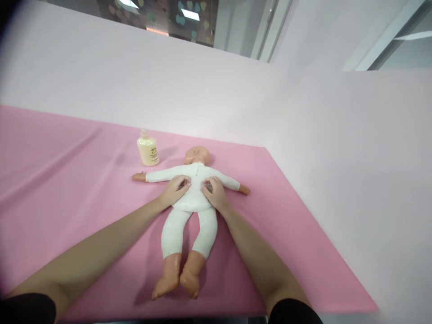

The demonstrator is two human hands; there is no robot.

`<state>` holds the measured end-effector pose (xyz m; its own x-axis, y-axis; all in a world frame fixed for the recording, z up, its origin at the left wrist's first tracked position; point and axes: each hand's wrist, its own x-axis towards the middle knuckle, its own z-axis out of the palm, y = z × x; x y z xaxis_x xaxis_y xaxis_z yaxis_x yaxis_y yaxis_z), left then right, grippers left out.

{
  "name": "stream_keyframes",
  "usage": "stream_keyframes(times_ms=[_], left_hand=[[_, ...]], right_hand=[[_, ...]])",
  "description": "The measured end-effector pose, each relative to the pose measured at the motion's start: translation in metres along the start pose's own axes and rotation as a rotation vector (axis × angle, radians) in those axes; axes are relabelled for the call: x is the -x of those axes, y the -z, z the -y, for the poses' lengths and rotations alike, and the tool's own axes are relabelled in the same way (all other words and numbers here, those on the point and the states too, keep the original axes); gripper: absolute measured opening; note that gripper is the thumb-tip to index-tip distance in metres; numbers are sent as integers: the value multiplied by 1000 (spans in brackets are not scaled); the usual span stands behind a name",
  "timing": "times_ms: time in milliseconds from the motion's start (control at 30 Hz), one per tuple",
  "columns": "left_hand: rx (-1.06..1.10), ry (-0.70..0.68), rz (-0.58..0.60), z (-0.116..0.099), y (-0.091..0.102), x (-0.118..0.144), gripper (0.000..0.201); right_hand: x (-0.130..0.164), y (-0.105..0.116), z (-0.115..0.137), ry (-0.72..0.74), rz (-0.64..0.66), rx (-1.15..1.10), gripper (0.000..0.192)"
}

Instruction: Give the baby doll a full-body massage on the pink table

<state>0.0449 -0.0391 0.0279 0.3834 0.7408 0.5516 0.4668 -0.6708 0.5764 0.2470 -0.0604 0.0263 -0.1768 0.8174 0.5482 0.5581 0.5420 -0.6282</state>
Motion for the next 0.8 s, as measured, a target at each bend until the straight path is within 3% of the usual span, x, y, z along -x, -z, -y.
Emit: stream_keyframes(times_ms=[433, 600, 800], left_hand=[[-53, 8, -33, 4, -1, 2, 15], [-21, 3, -31, 8, -3, 1, 16], [-37, 42, -37, 10, -5, 1, 39]], right_hand=[[0, -1, 0, -68, 18, -14, 14], [1, 0, -1, -104, 15, 6, 27], [1, -2, -6, -136, 38, -31, 29]])
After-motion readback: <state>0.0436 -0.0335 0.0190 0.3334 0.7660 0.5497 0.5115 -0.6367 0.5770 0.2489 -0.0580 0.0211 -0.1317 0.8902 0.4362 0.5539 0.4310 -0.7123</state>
